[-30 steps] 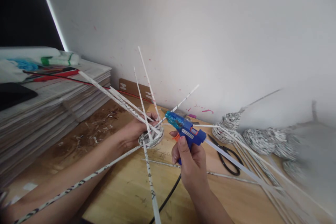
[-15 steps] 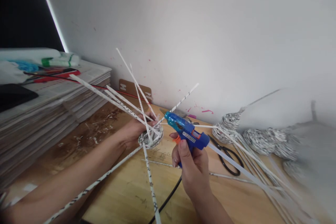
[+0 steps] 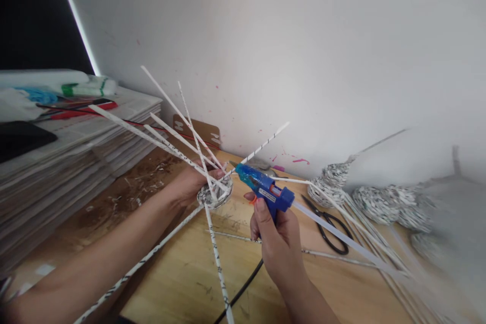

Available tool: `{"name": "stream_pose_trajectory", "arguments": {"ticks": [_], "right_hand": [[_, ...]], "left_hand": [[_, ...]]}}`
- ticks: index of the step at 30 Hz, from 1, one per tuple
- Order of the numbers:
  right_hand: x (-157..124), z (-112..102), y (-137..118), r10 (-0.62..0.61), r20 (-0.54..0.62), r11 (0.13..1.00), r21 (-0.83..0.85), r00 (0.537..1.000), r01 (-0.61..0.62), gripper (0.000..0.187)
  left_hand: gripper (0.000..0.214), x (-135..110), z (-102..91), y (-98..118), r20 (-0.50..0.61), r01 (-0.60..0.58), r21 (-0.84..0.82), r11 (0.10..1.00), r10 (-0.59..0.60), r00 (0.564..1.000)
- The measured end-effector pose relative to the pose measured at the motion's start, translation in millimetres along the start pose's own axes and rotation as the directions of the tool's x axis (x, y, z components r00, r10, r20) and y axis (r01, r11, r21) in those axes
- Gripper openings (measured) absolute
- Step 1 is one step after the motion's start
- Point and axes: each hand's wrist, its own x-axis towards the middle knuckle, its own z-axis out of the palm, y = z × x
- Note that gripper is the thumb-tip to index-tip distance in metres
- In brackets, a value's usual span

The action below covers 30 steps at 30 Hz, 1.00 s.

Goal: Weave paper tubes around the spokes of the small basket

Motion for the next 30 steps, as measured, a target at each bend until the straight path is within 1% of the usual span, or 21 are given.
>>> {"name": "stream_pose_trajectory", "arguments": {"ticks": [4,7,12,17,20,24,30], "right_hand": [[1,-1,1,0.032,-0.005,0.999,-0.021,0.999,-0.032,0.037],[2,0,0,0.033,-0.003,0.999,-0.018,0.999,-0.033,0.037],[1,0,-3,0.040,0.008,0.999,-0.035,0.999,-0.040,0.039],[0,-3,-3,0.042,0.023,0.995,-0.089,0.999,-0.040,0.041],[1,-5,-4,0.066,0.043,0.989,-0.133,0.997,-0.060,0.043],[3,-11,-7,0.096,0.063,0.975,-0.208,0.993,-0.081,0.043],[7,-23,-16,0.146,0.087,0.916,-0.387,0.985,-0.102,0.050]], "left_hand": [[0.032,2,-3.7,2,-0.024,-0.039,0.061,0.997,0.041,0.999],[0.032,3,-6.2,1,-0.022,-0.057,0.081,0.995,0.059,0.998],[0.031,4,-9.2,1,-0.018,-0.062,0.080,0.995,0.064,0.998],[0.033,6,-13.2,2,-0.027,-0.045,0.119,0.992,0.048,0.998],[0.032,6,-17.0,2,-0.025,-0.054,0.149,0.987,0.058,0.998],[0.028,8,-24.5,1,0.012,-0.077,0.220,0.973,0.076,0.997],[0.023,10,-33.2,2,0.065,-0.106,0.346,0.932,0.089,0.994]]}}
